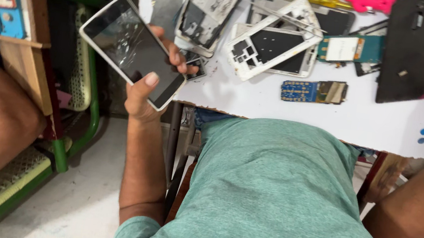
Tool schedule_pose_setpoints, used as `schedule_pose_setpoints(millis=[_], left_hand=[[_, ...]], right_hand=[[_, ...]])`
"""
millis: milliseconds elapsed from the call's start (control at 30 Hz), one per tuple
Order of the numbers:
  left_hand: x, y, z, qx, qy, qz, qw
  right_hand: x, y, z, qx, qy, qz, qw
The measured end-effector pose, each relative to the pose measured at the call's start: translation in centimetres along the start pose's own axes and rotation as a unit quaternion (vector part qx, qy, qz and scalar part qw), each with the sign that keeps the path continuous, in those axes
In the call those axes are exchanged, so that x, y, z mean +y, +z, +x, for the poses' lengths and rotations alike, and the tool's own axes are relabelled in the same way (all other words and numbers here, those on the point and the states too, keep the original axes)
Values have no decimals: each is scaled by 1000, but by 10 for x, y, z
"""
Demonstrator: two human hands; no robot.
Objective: The person handles several disassembled smartphones and parts on a cluttered workbench. They pick up a cracked phone, use a metal tool to pry at the screen edges, and manipulate internal components like circuit boards and batteries.
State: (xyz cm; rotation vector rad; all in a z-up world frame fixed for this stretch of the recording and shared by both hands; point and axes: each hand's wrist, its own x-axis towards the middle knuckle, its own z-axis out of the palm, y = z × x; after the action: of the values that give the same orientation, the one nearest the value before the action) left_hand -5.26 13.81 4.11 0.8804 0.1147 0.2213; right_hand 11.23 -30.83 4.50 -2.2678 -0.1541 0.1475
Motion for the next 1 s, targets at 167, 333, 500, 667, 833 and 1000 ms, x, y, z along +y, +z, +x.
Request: schedule_pose_setpoints(millis=[167,333,500,667,833,1000], left_hand=[[-1,-9,-1,6,-6,-1,1000],[-1,-15,-10,43,-2,7,999],[-15,-5,-5,11,-40,-27,999],[-35,18,-3,-25,-73,-10,997],[-56,45,-2,-34,-106,60,992],[-62,74,5,-75,-104,125,984]], right_hand=[[6,0,4,12,40,4,999],[21,-15,-11,140,-116,-72,981],[27,-34,-25,179,-47,-193,964],[21,-47,-28,176,-43,-219,959],[27,-45,-33,172,-75,-202,961],[16,-41,-17,184,-94,-246,947]])
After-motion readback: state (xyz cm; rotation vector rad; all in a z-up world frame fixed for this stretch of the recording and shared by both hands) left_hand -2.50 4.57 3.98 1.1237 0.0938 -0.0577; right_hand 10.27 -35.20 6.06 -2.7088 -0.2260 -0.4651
